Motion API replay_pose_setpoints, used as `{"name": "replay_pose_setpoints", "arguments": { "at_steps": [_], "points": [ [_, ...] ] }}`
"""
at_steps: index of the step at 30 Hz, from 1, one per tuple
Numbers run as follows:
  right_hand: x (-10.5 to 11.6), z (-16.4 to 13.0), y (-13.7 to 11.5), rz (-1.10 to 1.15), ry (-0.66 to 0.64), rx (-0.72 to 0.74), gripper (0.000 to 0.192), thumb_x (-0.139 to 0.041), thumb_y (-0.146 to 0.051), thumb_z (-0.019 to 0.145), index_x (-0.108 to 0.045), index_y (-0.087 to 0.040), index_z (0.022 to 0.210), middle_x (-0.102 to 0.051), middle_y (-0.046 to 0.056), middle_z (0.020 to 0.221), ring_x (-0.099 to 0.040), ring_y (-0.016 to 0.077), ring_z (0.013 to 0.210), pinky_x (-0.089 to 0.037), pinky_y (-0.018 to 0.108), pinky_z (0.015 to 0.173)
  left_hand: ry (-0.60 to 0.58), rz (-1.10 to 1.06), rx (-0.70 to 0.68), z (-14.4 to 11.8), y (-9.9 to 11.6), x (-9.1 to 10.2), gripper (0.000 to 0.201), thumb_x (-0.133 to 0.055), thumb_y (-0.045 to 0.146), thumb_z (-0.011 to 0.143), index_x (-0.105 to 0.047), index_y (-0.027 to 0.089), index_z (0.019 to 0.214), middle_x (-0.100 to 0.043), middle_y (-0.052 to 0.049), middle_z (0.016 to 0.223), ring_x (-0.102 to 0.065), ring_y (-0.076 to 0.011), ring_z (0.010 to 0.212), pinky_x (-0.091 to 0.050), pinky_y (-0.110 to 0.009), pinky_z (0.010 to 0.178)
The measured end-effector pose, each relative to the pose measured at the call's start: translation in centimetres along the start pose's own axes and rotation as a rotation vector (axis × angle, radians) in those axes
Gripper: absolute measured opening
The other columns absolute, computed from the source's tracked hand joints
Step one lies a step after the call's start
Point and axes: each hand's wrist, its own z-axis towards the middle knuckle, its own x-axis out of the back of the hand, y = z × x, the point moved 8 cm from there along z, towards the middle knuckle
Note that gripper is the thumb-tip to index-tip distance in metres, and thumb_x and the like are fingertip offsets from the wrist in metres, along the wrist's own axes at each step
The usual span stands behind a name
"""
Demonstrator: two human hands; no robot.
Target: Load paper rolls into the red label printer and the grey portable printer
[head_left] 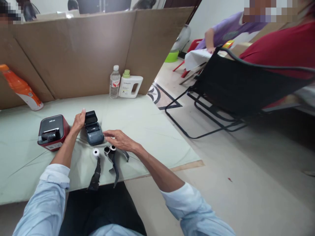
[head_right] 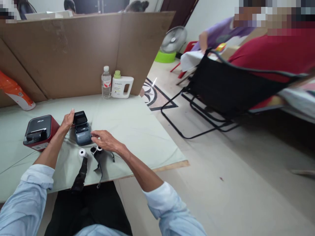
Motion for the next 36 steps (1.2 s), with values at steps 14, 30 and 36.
{"name": "replay_pose_setpoints", "arguments": {
  "at_steps": [14, 30, 36],
  "points": [
    [-0.2, 0.4, 1.2, 0.000, 0.021, 0.010, 0.032, -0.057, -0.025, 0.096, -0.073, -0.016, 0.122, -0.077, 0.011, 0.119, -0.072, 0.0230, 0.108, -0.056, 0.038, 0.096, -0.116, 0.007, -0.152, -0.7, 1.4, -1.6, 0.064, -0.065, 0.076, 0.074, -0.065, 0.013, 0.084, -0.065, -0.003, 0.077, -0.058, -0.0178, 0.075, -0.048, -0.028, 0.070],
    [0.2, -18.7, 8.7, -0.896, 0.240, -0.086, 0.066, -0.036, -0.045, 0.109, -0.022, -0.017, 0.167, -0.037, 0.017, 0.167, -0.033, 0.0325, 0.157, -0.033, 0.058, 0.122, -0.022, 1.044, -0.511, -25.2, -5.4, 5.8, 0.070, -0.041, 0.057, 0.102, -0.047, 0.009, 0.153, -0.046, -0.024, 0.160, -0.041, -0.0407, 0.150, -0.036, -0.057, 0.117],
    [0.3, -19.8, 9.2, -0.979, 0.184, -0.098, 0.067, -0.033, -0.044, 0.109, -0.015, -0.019, 0.169, -0.031, 0.014, 0.170, -0.029, 0.0303, 0.158, -0.031, 0.056, 0.122, -0.042, 1.176, -0.557, -26.1, -7.1, 6.6, 0.070, -0.036, 0.054, 0.104, -0.045, 0.008, 0.156, -0.043, -0.022, 0.162, -0.039, -0.0390, 0.152, -0.033, -0.054, 0.118]
  ]
}}
